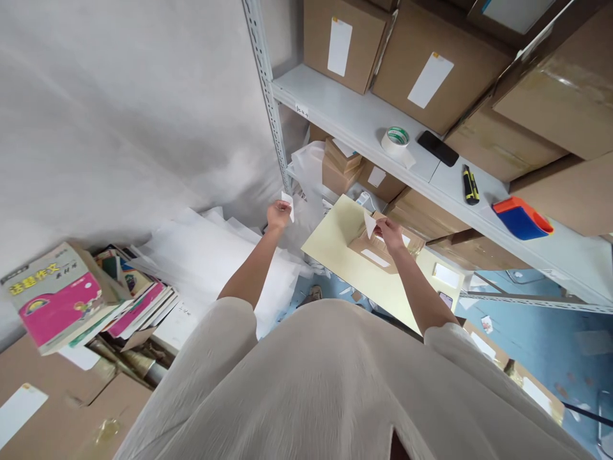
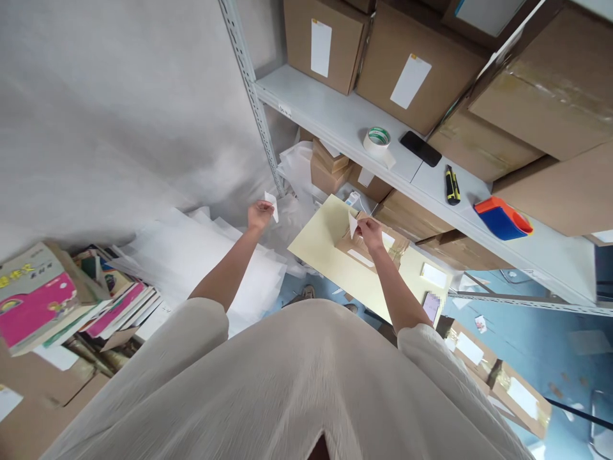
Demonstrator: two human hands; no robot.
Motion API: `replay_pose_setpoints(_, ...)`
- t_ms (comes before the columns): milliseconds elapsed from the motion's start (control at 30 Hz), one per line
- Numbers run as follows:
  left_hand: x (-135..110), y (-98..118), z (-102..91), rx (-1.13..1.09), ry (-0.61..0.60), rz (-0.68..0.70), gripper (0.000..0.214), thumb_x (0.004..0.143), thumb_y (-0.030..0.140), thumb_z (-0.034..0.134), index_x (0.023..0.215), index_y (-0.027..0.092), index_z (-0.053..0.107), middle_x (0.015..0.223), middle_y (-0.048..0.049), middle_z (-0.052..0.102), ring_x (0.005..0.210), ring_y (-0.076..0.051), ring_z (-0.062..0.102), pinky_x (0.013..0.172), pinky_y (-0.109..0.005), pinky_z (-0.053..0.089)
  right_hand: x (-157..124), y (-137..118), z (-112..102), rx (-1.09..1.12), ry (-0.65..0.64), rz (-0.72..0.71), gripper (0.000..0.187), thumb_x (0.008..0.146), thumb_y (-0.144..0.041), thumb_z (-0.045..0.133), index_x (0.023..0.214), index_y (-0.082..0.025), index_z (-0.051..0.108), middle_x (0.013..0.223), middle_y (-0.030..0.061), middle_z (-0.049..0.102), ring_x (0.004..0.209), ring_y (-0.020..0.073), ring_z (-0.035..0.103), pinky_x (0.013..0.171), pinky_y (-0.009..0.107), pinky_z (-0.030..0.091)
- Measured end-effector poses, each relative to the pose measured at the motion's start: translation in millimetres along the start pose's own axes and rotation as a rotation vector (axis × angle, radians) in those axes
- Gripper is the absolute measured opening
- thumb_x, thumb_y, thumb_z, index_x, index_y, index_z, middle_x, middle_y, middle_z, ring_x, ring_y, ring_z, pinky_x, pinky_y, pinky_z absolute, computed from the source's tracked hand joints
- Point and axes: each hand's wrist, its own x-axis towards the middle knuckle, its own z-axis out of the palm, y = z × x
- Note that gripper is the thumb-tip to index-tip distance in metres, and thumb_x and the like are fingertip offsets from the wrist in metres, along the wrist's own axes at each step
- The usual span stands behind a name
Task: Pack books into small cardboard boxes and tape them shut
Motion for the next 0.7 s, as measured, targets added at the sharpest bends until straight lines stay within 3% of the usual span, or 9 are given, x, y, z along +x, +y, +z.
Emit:
replay_pose_setpoints(133, -1, -2, 8.3, -0.009, 0.012, 0.025, 0.029, 0.092, 0.001, 0.076, 0.116, 0.016, 0.07, 0.123, -0.0113, 0.074, 0.111, -0.022, 0.072, 0.106, -0.037, 0.056, 1, 1, 2, -0.042, -0.027, -0.062, 0.045, 0.078, -0.063, 0.086, 0.077, -0.025, 0.062, 0.078, 0.0013, 0.072, 0.076, 0.0174, 0.07, 0.075, 0.031, 0.06)
replay_pose_setpoints(233, -12, 0, 25.3, -0.028, -0.034, 0.032, 0.024, 0.091, 0.003, 0.074, 0.11, 0.019, 0.072, 0.111, -0.0081, 0.077, 0.106, -0.023, 0.075, 0.104, -0.037, 0.058, 0, 1, 0, -0.101, -0.045, -0.122, 0.047, 0.08, -0.07, 0.082, 0.081, -0.025, 0.065, 0.078, 0.0016, 0.071, 0.075, 0.0182, 0.07, 0.078, 0.034, 0.061)
replay_pose_setpoints(400, -43, 17, 72.5, -0.158, -0.256, 0.083, 0.014, 0.089, 0.008, 0.072, 0.092, 0.022, 0.073, 0.096, -0.0041, 0.08, 0.097, -0.021, 0.077, 0.099, -0.039, 0.063, -8, -6, -16, -0.325, -0.003, -0.314, 0.05, 0.089, -0.074, 0.074, 0.09, -0.025, 0.074, 0.081, 0.0039, 0.076, 0.078, 0.0222, 0.071, 0.08, 0.037, 0.062)
replay_pose_setpoints(533, -70, 42, 113.2, -0.238, -0.509, -0.045, 0.005, 0.093, 0.021, 0.078, 0.095, 0.023, 0.074, 0.096, -0.0051, 0.083, 0.083, -0.019, 0.079, 0.084, -0.034, 0.063, -21, -14, -37, -0.485, 0.109, -0.391, 0.051, 0.099, -0.073, 0.065, 0.102, -0.024, 0.081, 0.082, 0.006, 0.08, 0.081, 0.0264, 0.077, 0.086, 0.041, 0.064)
replay_pose_setpoints(700, -95, 74, 159.4, -0.263, -0.658, -0.208, 0.024, 0.1, 0.042, 0.082, 0.093, 0.021, 0.071, 0.094, -0.0091, 0.085, 0.082, -0.019, 0.081, 0.074, -0.029, 0.059, -40, -14, -64, -0.477, 0.202, -0.491, 0.047, 0.103, -0.068, 0.065, 0.104, -0.025, 0.083, 0.102, 0.0104, 0.087, 0.098, 0.0302, 0.084, 0.101, 0.048, 0.067)
